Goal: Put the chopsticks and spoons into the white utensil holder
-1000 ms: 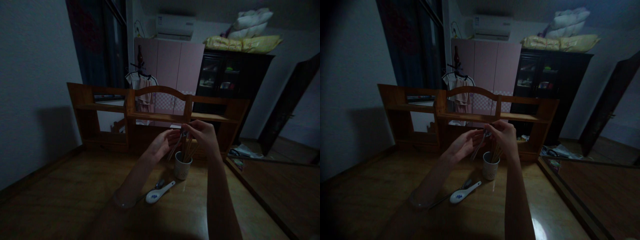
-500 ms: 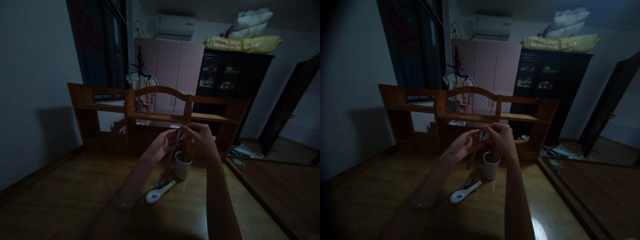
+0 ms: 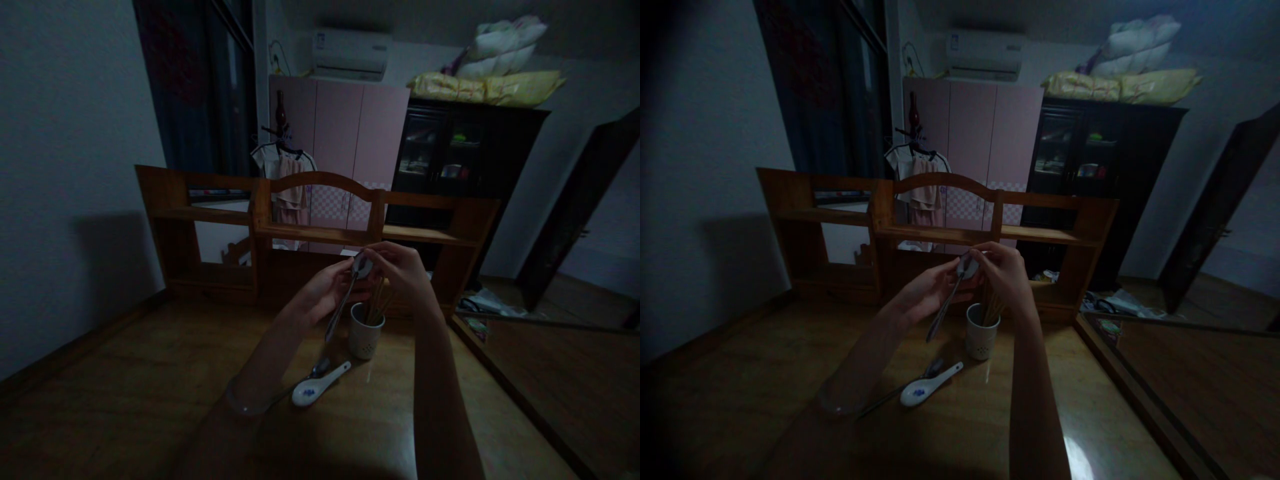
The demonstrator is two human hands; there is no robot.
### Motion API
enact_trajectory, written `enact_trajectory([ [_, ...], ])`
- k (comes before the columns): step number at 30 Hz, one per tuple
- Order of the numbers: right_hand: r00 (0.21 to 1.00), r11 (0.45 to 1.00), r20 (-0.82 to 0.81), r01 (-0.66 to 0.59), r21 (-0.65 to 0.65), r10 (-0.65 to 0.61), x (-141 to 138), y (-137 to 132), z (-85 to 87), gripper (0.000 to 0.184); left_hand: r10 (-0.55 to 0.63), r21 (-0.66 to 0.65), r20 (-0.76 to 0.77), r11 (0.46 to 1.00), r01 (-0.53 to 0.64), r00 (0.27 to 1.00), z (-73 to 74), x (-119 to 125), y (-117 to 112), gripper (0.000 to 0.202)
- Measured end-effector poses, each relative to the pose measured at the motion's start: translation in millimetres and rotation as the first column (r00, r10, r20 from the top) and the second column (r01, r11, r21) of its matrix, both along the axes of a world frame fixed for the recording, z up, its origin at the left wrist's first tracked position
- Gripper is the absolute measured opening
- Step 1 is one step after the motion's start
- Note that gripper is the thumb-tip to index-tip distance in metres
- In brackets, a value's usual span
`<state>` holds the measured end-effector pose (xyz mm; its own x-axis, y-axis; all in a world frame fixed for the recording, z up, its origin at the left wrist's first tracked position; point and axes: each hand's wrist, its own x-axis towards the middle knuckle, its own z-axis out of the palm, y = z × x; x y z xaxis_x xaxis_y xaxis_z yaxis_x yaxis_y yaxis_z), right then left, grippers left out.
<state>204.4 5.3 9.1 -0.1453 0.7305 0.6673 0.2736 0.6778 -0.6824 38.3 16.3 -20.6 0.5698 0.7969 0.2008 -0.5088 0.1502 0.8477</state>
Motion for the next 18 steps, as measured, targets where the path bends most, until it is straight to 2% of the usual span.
enact_trajectory([
  [2,0.999,0.999,-0.007,-0.034,-0.007,0.034,0.6,0.5,-0.3,0.032,-0.04,-0.019,0.015,0.999,0.04,0.999,0.2,0.3,0.7,0.021],
  [4,0.999,0.999,0.003,-0.033,0.005,0.033,1.8,0.4,-0.4,0.029,-0.03,-0.043,0.059,0.999,0.033,0.998,-0.1,0.0,3.0,0.02],
  [6,1.0,0.999,0.013,0.009,0.038,-0.01,3.3,0.4,-0.5,0.026,0.062,-0.12,0.126,0.992,-0.047,0.99,-0.8,-2.6,7.9,0.018],
  [8,0.995,0.991,0.019,0.099,0.087,-0.101,4.9,0.8,-0.7,0.023,0.209,-0.223,0.183,0.96,-0.167,0.961,-1.3,-8.5,14.5,0.016],
  [11,0.952,0.936,0.023,0.296,0.191,-0.306,7.2,2.6,-1.9,0.018,0.353,-0.305,0.236,0.911,-0.276,0.905,0.6,-23.8,23.8,0.014],
  [15,0.874,0.852,0.068,0.448,0.272,-0.481,10.9,9.4,-7.0,0.018,0.403,-0.268,0.277,0.904,-0.333,0.872,6.4,-46.3,32.0,0.015],
  [18,0.846,0.842,0.141,0.466,0.271,-0.514,15.1,18.2,-13.3,0.019,0.431,-0.122,0.199,0.902,-0.415,0.88,3.8,-56.2,43.2,0.012],
])
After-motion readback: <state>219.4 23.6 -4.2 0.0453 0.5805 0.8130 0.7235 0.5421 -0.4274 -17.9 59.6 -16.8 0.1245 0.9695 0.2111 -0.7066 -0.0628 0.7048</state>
